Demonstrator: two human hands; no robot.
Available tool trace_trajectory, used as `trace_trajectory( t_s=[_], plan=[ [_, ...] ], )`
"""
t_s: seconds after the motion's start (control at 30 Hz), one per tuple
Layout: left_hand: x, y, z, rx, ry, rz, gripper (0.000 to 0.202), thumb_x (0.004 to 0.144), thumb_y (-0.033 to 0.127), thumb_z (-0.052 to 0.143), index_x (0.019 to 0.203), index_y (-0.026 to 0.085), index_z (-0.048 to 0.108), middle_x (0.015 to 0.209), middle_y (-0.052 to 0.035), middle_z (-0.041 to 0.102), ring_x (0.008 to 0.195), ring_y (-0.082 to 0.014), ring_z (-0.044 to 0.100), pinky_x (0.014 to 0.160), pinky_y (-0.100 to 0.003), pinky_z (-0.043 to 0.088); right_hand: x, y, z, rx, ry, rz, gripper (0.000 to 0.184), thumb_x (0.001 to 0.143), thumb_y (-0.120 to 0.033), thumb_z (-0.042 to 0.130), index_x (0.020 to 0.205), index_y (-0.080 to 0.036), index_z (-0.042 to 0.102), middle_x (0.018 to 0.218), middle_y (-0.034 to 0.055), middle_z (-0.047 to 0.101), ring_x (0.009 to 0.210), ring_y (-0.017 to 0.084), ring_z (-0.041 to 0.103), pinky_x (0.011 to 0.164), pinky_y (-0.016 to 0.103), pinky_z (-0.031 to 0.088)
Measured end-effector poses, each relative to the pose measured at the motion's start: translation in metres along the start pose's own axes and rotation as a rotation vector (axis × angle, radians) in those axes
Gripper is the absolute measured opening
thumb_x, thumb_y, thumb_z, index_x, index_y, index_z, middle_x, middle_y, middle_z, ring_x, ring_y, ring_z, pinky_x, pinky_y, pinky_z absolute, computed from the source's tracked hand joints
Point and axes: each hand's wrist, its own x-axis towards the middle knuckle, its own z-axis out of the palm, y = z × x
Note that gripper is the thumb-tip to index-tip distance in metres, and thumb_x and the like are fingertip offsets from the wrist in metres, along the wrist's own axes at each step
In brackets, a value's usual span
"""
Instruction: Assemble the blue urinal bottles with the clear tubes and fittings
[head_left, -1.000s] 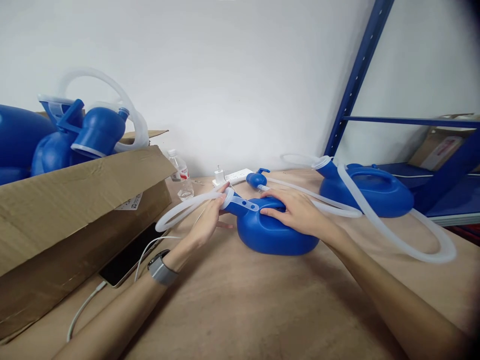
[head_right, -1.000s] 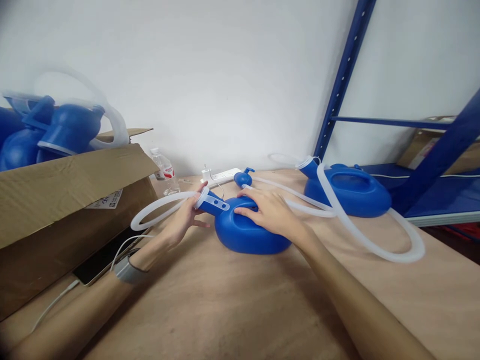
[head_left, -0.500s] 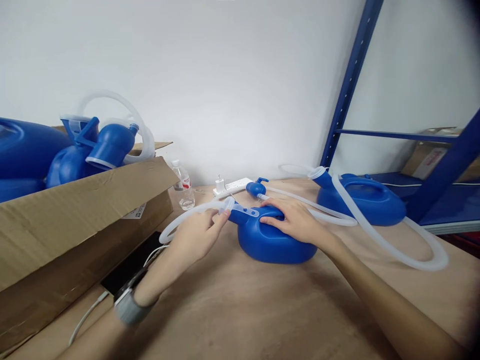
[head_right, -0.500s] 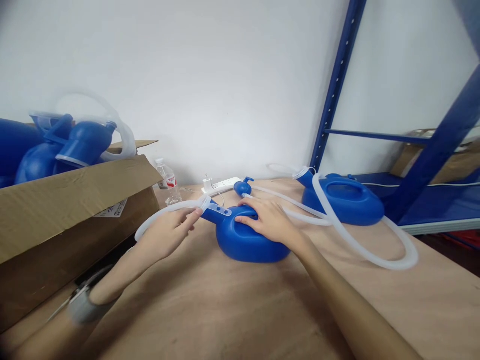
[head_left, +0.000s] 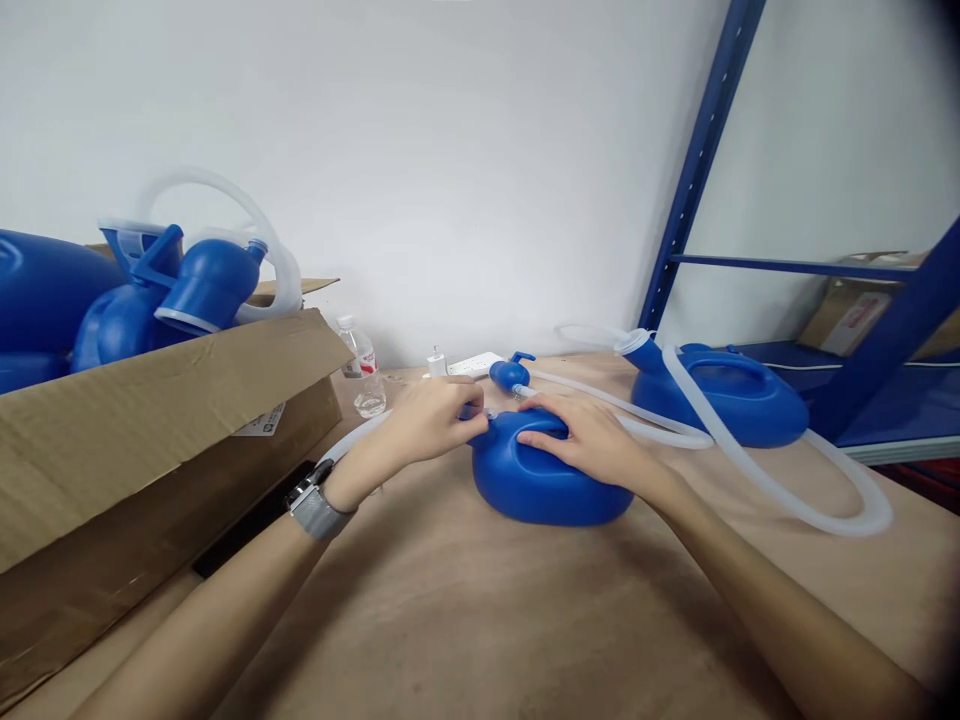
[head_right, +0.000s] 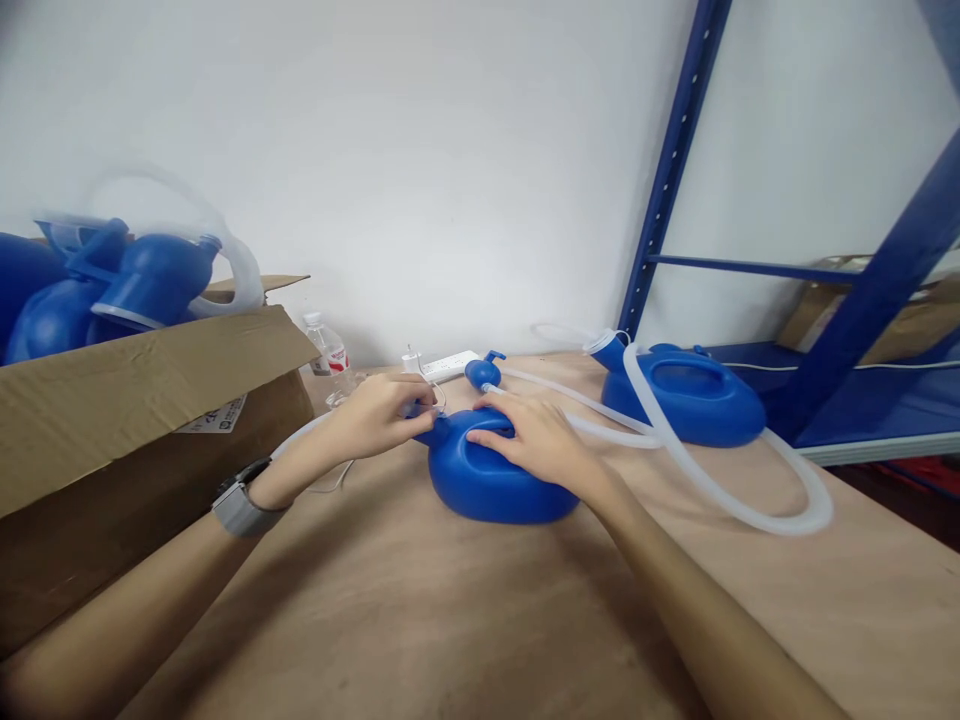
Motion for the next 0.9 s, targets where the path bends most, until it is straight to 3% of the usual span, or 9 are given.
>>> trace_trajectory(
  t_s=[0.13,0.23,0.37,0.47,0.67,0.8,0.9],
  plan=[
    [0.004,0.01,0.007,0.006,0.011,-0.137,0.023,0.089,0.028,0.057,0.069,0.02,0.066,0.073,-0.0048,0.069,0.068,-0.0202,0.058,0.063,-0.032,0.034,-0.001,-0.004,-0.002,-0.01,0.007,0.052,0.034,0.091,-0.051,0.07,0.116,-0.026,0.071,0.123,0.0067,0.077,0.112,0.034,0.071,0.099,0.052,0.054],
    [0.008,0.013,0.008,-0.052,0.007,-0.201,0.026,0.088,0.03,0.06,0.064,0.02,0.066,0.069,-0.0041,0.069,0.064,-0.019,0.057,0.062,-0.032,0.033,0.001,-0.011,-0.003,-0.02,-0.001,0.099,0.038,0.094,-0.058,0.063,0.114,-0.027,0.07,0.118,0.0073,0.078,0.109,0.035,0.072,0.095,0.051,0.054],
    [0.012,0.01,0.006,-0.099,0.0,-0.214,0.028,0.084,0.03,0.062,0.059,0.019,0.065,0.066,-0.003,0.068,0.06,-0.0163,0.053,0.061,-0.031,0.033,0.015,-0.024,-0.002,-0.159,-0.055,0.167,0.048,0.097,-0.069,0.051,0.103,-0.026,0.071,0.095,0.0089,0.079,0.088,0.035,0.073,0.077,0.046,0.055],
    [0.013,0.008,0.004,-0.103,-0.031,-0.201,0.027,0.083,0.031,0.064,0.059,0.018,0.066,0.063,-0.0016,0.065,0.056,-0.014,0.048,0.058,-0.03,0.03,0.03,-0.031,-0.002,-0.227,-0.171,0.193,0.054,0.094,-0.074,0.05,0.088,-0.026,0.073,0.085,0.0107,0.077,0.08,0.034,0.072,0.071,0.043,0.052],
    [0.012,0.013,0.002,-0.091,-0.026,-0.226,0.03,0.08,0.032,0.068,0.055,0.018,0.059,0.054,0.0023,0.054,0.053,-0.0117,0.04,0.057,-0.029,0.027,0.044,-0.028,-0.01,-0.089,-0.386,0.273,0.057,0.097,-0.071,0.047,0.09,-0.023,0.075,0.09,0.01,0.077,0.082,0.028,0.071,0.07,0.035,0.047],
    [0.011,0.018,0.003,-0.138,0.01,-0.295,0.036,0.079,0.035,0.072,0.053,0.018,0.055,0.059,0.0002,0.062,0.055,-0.0122,0.045,0.06,-0.029,0.03,0.044,-0.022,-0.009,-0.059,-0.394,0.271,0.06,0.096,-0.073,0.044,0.084,-0.022,0.074,0.087,0.0085,0.076,0.08,0.026,0.068,0.07,0.035,0.043],
    [0.012,0.019,0.003,-0.135,0.023,-0.34,0.038,0.08,0.037,0.07,0.051,0.018,0.056,0.056,0.0,0.06,0.056,-0.0133,0.047,0.061,-0.03,0.031,0.044,-0.021,-0.006,-0.052,-0.378,0.277,0.062,0.096,-0.074,0.043,0.08,-0.022,0.072,0.084,0.0079,0.075,0.079,0.026,0.066,0.069,0.035,0.04]
  ],
)
